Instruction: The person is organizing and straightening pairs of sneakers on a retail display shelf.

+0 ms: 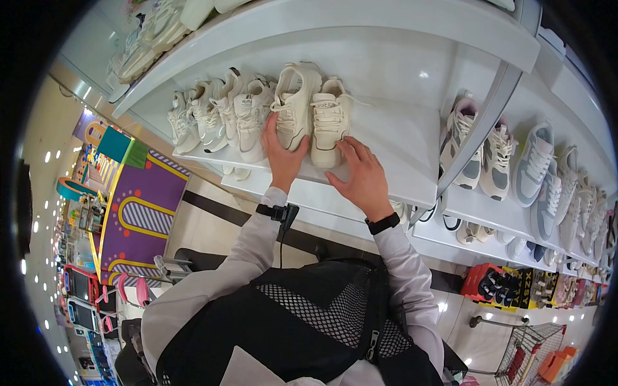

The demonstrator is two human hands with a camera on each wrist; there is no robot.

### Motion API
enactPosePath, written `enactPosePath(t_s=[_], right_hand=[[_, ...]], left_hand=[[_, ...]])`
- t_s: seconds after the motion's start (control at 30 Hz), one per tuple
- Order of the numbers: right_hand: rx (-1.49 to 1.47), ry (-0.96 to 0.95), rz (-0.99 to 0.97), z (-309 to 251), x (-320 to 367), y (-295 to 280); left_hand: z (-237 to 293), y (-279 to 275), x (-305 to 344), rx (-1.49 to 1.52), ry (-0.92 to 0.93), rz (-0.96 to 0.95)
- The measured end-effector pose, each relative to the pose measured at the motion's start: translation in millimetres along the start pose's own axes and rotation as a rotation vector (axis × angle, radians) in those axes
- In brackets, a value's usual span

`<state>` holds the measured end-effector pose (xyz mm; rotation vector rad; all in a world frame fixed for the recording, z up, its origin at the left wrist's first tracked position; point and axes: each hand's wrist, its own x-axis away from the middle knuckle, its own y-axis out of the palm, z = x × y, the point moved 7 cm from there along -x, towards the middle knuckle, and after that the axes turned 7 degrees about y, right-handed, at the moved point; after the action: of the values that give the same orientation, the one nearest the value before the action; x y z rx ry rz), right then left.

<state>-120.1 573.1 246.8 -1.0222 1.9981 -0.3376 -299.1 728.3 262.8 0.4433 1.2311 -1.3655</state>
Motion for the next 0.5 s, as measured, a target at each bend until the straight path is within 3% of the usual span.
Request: enactPosePath(t_s=[0.5], right_hand=[[0.136, 0.048, -0.009, -0.3, -2.9, 8.0]], left_hand=[[1.4, 3.5, -0.2, -0.047, -0.004, -0.007]])
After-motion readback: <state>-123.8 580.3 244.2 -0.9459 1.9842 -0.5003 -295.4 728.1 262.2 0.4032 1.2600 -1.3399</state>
